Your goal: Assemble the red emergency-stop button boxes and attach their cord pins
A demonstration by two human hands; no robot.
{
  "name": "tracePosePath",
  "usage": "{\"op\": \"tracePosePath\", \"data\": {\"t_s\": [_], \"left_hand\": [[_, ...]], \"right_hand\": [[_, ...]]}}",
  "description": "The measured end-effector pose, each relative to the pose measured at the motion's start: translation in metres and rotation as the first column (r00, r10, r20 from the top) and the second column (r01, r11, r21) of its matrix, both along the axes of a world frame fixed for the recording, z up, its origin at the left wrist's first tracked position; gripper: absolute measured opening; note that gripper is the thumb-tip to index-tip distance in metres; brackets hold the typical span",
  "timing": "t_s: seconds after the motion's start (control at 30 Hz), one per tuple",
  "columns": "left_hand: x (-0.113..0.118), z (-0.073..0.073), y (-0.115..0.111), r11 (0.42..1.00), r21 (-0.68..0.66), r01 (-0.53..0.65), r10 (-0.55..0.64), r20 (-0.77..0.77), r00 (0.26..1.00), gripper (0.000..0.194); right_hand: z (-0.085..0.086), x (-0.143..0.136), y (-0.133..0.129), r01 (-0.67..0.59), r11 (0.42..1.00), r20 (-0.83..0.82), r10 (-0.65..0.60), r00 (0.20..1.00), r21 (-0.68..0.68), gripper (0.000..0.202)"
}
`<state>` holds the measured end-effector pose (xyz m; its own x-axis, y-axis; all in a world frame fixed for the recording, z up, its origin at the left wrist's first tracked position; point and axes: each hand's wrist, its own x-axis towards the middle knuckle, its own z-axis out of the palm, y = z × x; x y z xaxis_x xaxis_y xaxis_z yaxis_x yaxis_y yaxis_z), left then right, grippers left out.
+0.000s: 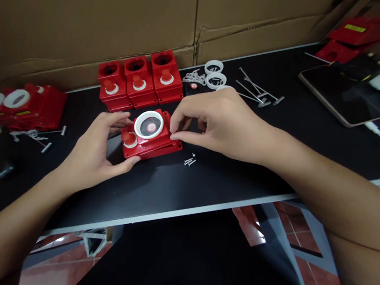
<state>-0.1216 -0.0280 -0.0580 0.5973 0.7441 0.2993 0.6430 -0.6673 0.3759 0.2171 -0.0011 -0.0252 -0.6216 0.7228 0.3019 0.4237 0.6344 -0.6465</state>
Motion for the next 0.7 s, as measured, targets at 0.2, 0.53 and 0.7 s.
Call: {"op": "tracePosePath", "data": {"t_s": [0.2, 0.53, 0.7], "left_hand": [[0.0, 0.0, -0.001, 1.0, 0.026, 0.003, -0.003, 0.011, 1.0, 0.079], [-0.002, -0.002, 0.0, 1.0, 0.019, -0.009, 0.009, 0.015, 1.0, 0.079], [-0.002, -0.002, 0.001, 1.0, 0.024, 0.008, -0.008, 0.017, 1.0, 0.079]], "right_hand": [[0.0, 0.002, 0.003, -0.054, 0.995, 0.034, 0.051, 0.998, 0.09, 0.022], [0.002, -0.001, 0.001, -0.025, 0.99, 0.098, 0.012, 0.995, 0.14, 0.031], [0.015, 0.016, 0.008, 0.062, 0.975, 0.323, -0.13, 0.937, 0.213, 0.038]]}}
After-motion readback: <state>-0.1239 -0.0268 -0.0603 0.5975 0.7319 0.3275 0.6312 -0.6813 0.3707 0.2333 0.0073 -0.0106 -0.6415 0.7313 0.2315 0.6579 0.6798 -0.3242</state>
